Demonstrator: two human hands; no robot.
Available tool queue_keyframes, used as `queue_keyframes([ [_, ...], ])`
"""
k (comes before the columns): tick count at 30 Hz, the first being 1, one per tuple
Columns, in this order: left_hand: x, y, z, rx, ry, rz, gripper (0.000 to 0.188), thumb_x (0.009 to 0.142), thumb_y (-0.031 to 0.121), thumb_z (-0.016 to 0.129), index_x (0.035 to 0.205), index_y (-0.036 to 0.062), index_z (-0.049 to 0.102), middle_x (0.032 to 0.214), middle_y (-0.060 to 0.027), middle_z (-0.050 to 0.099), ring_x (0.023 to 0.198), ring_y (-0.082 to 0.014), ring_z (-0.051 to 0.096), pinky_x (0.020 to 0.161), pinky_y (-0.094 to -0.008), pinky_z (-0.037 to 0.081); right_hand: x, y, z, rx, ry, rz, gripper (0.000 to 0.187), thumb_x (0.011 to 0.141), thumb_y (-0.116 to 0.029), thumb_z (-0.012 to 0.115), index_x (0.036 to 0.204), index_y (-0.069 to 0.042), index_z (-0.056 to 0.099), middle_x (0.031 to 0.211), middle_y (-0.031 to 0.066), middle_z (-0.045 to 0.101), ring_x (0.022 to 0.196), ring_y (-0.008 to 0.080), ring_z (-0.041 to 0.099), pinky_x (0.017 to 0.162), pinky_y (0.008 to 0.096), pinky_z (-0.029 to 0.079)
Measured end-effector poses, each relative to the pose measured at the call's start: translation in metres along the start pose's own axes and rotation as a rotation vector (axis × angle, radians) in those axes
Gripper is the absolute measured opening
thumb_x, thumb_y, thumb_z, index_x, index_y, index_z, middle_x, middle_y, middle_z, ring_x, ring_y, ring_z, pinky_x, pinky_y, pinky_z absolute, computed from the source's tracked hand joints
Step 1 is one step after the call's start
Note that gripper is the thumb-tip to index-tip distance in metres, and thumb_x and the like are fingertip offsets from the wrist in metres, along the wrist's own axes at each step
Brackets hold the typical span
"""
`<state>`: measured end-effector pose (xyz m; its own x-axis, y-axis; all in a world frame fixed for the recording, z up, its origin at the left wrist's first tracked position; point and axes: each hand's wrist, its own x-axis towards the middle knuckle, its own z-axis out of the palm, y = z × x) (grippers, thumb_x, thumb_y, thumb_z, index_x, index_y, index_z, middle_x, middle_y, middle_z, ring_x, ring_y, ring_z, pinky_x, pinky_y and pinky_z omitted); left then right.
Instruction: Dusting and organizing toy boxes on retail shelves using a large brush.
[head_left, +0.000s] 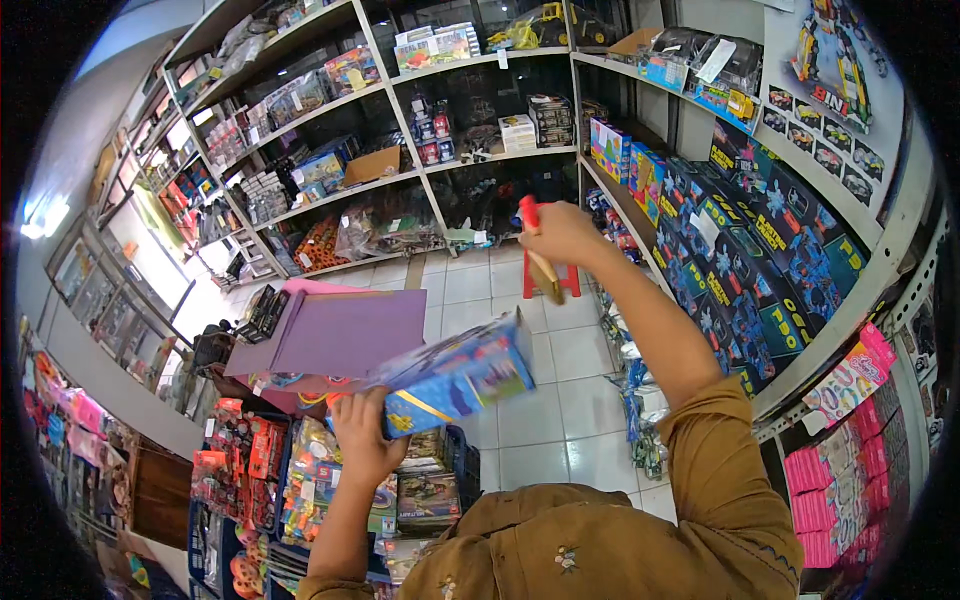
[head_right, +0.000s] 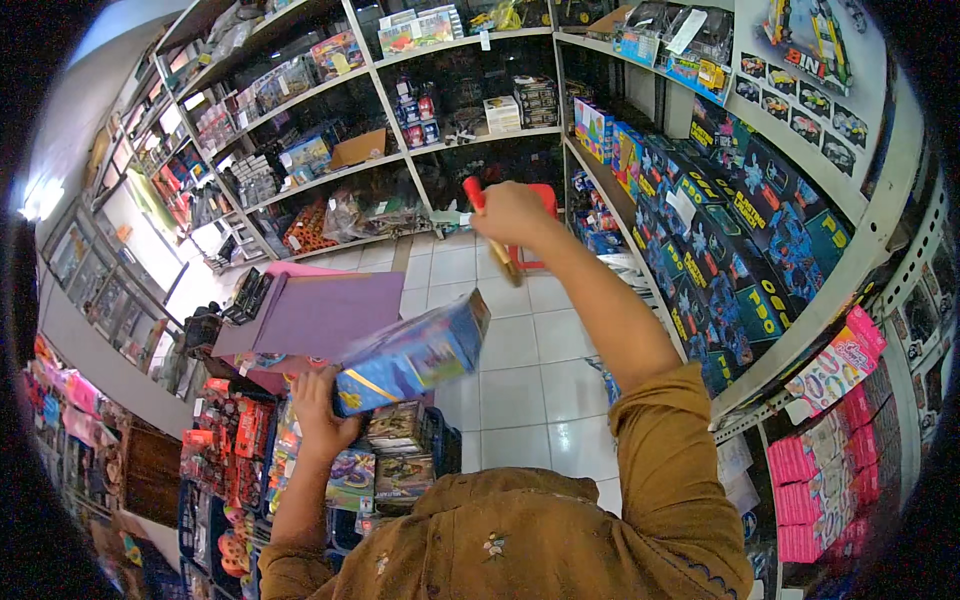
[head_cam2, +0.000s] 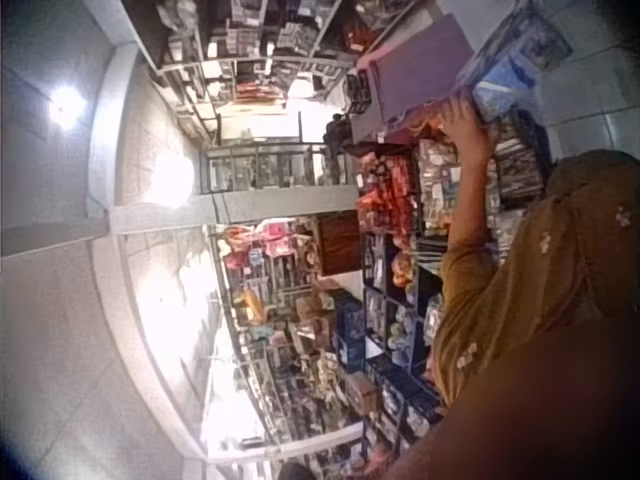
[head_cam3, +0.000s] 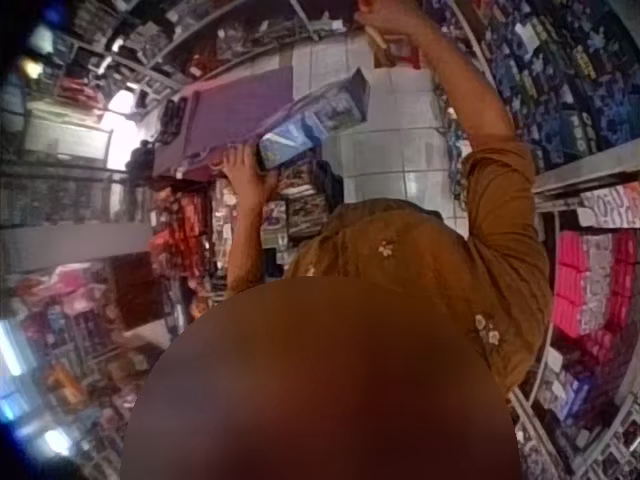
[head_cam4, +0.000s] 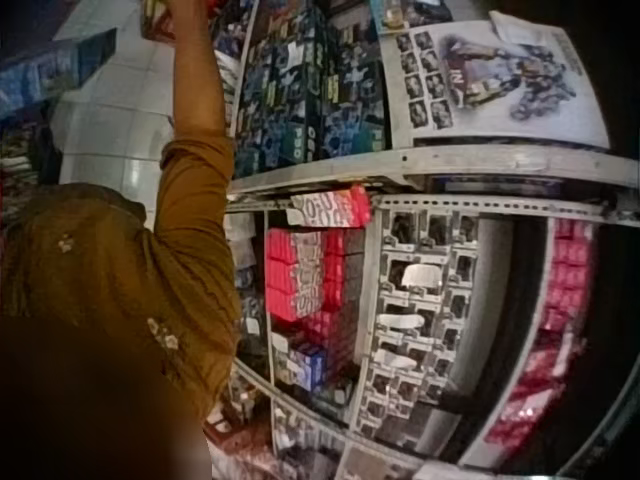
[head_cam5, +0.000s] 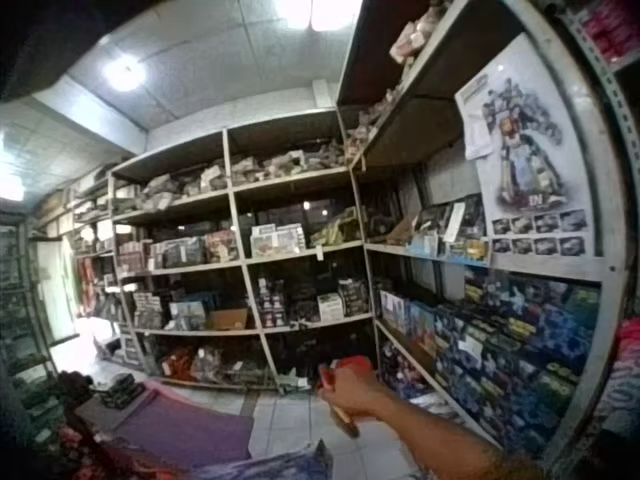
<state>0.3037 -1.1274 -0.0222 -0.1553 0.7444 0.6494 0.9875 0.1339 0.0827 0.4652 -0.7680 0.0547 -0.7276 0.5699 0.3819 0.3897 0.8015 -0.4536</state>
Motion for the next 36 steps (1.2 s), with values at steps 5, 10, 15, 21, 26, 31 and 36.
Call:
queue_keyframes([
  [5, 0.002, -0.025, 0.007, -0.462, 0.036, -0.393, 0.056, 0.056, 0.009, 0.077, 0.106, -0.0001, 0.053, 0.090, -0.0114, 0.059, 0.080, -0.0246, 0.056, 0.076, -0.0350, 0.045, -0.019, -0.009, -0.022, 0.994, 0.133, 0.064, 0.028, 0.086, -0.031, 0.057, 0.078, -0.006, 0.067, 0.059, 0.0016, 0.060, 0.041, 0.0060, 0.047, 0.039, 0.0215, 0.035],
  [10, 0.019, -0.025, -0.004, -0.792, -0.079, -0.593, 0.050, 0.061, -0.002, 0.070, 0.107, 0.0012, 0.052, 0.092, -0.0040, 0.057, 0.083, -0.0135, 0.055, 0.079, -0.0277, 0.045, -0.031, -0.014, -0.016, 1.174, 0.079, 0.200, 0.027, 0.084, -0.033, 0.060, 0.078, -0.007, 0.067, 0.059, -0.0013, 0.058, 0.046, 0.0044, 0.048, 0.042, 0.0189, 0.033],
  [15, 0.028, -0.028, -0.004, -0.966, -0.108, -0.657, 0.052, 0.065, 0.005, 0.074, 0.111, -0.0014, 0.051, 0.098, -0.0061, 0.058, 0.089, -0.0147, 0.053, 0.085, -0.0278, 0.041, -0.039, 0.045, -0.023, 0.754, 0.208, 0.267, 0.020, 0.081, -0.025, 0.064, 0.075, -0.006, 0.065, 0.063, 0.0024, 0.061, 0.050, 0.0081, 0.055, 0.045, 0.0229, 0.042],
  [21, 0.035, -0.051, 0.002, -1.307, -0.394, -1.141, 0.043, 0.079, 0.018, 0.066, 0.114, -0.0021, 0.052, 0.102, -0.0133, 0.062, 0.086, -0.0218, 0.063, 0.076, -0.0338, 0.052, -0.078, 0.005, 0.010, 0.643, 0.552, -0.148, 0.012, 0.085, -0.012, 0.059, 0.082, -0.002, 0.062, 0.071, 0.0036, 0.061, 0.057, 0.0087, 0.056, 0.050, 0.0239, 0.044],
  [26, 0.033, -0.035, 0.014, -1.443, -0.499, -1.308, 0.035, 0.080, 0.020, 0.064, 0.107, -0.0012, 0.055, 0.090, -0.0124, 0.066, 0.071, -0.0213, 0.066, 0.066, -0.0351, 0.057, -0.128, -0.041, 0.058, 0.255, 0.439, -0.427, 0.012, 0.075, -0.016, 0.069, 0.081, -0.009, 0.061, 0.073, 0.0088, 0.064, 0.065, 0.0265, 0.062, 0.056, 0.0358, 0.049],
  [31, 0.010, -0.026, 0.036, -1.121, -0.528, -1.179, 0.059, 0.078, 0.019, 0.068, 0.125, -0.0036, 0.041, 0.110, -0.0157, 0.059, 0.096, -0.0215, 0.060, 0.084, -0.0321, 0.046, -0.201, -0.092, 0.095, 0.478, 0.129, -0.465, 0.012, 0.074, -0.015, 0.071, 0.077, -0.010, 0.060, 0.069, 0.0063, 0.062, 0.059, 0.0244, 0.061, 0.053, 0.0346, 0.048],
  [36, -0.045, -0.048, 0.087, -1.239, -0.475, -1.030, 0.068, 0.075, 0.013, 0.066, 0.133, -0.0025, 0.035, 0.114, -0.0139, 0.058, 0.092, -0.0191, 0.061, 0.078, -0.0332, 0.051, -0.228, -0.128, 0.111, 0.650, -0.166, -0.475, 0.008, 0.077, -0.011, 0.066, 0.077, -0.005, 0.061, 0.067, 0.0094, 0.061, 0.057, 0.0250, 0.059, 0.053, 0.0336, 0.047],
])
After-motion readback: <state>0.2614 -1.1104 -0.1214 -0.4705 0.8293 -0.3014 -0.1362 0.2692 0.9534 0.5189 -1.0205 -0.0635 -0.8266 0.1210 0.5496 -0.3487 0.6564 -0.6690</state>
